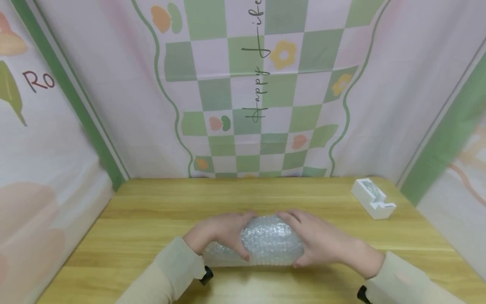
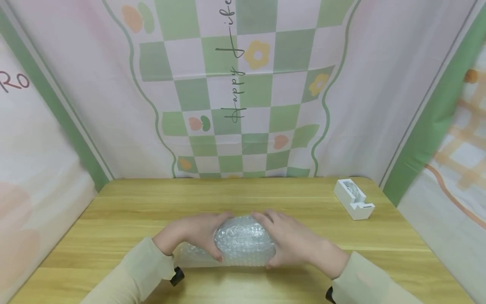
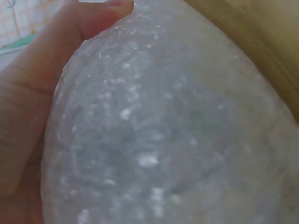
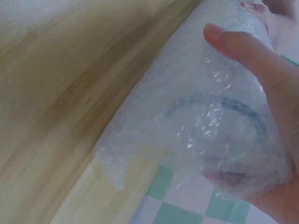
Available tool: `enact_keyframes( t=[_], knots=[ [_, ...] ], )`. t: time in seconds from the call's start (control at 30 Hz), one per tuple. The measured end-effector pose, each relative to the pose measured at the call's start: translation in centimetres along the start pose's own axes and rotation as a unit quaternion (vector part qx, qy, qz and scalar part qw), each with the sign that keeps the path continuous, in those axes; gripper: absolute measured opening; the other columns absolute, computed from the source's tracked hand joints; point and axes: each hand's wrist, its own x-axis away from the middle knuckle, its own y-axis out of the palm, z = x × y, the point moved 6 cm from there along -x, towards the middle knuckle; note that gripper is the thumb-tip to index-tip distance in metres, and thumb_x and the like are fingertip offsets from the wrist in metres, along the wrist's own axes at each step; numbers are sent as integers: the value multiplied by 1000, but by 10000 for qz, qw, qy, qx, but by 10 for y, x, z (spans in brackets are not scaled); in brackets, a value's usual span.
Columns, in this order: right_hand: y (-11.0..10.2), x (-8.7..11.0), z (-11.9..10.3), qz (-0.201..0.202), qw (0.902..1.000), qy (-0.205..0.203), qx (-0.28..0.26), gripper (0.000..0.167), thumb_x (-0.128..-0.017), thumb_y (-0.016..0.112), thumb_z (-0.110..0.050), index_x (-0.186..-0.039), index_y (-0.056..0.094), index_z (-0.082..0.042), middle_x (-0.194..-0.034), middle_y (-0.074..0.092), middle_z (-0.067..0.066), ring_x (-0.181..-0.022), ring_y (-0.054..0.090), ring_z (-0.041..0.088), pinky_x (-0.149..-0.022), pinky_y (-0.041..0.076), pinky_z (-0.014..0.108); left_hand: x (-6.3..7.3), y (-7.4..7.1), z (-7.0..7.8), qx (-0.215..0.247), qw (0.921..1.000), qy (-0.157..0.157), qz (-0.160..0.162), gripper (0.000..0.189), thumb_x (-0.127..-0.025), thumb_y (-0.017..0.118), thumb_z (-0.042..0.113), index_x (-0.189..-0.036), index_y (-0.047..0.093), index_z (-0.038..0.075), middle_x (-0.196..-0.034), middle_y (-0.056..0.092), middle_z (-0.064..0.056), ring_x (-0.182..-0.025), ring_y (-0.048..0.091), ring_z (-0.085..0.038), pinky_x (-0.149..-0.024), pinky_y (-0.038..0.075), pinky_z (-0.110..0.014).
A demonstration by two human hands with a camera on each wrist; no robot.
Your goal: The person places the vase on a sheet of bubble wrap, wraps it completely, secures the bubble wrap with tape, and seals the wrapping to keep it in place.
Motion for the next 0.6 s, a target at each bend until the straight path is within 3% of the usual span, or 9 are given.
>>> enact_keyframes(
  t=[0.27, 0.47, 0.6],
  knots=[
    [2, -2, 10, -172, 9993, -83, -332, 117, -58, 97, -40, -151, 39, -1, -133, 57, 15, -113, 62, 32, -90, 58, 52, 1, -1, -4, 211, 9998, -53, -17, 108, -68, 95, 35, -153, 34, 10, -128, 62, -7, -108, 62, -14, -96, 53, -32],
    [2, -3, 14, -304, 9984, -87, -473, 115, -60, 96, -43, -152, 40, -1, -134, 57, 13, -113, 62, 32, -90, 57, 52, 4, -4, -4, 292, 9995, 36, 75, 101, -68, 94, 36, -150, 39, 11, -136, 58, -6, -117, 58, -16, -102, 50, -35],
    [3, -2, 16, -376, 9976, 8, -587, 117, -60, 96, -44, -152, 39, 0, -137, 56, 15, -115, 61, 34, -92, 56, 55, 6, -6, -2, -272, 9992, 85, 294, 100, -70, 92, 43, -151, 44, 10, -145, 50, -7, -127, 52, -21, -107, 47, -41]
  ],
)
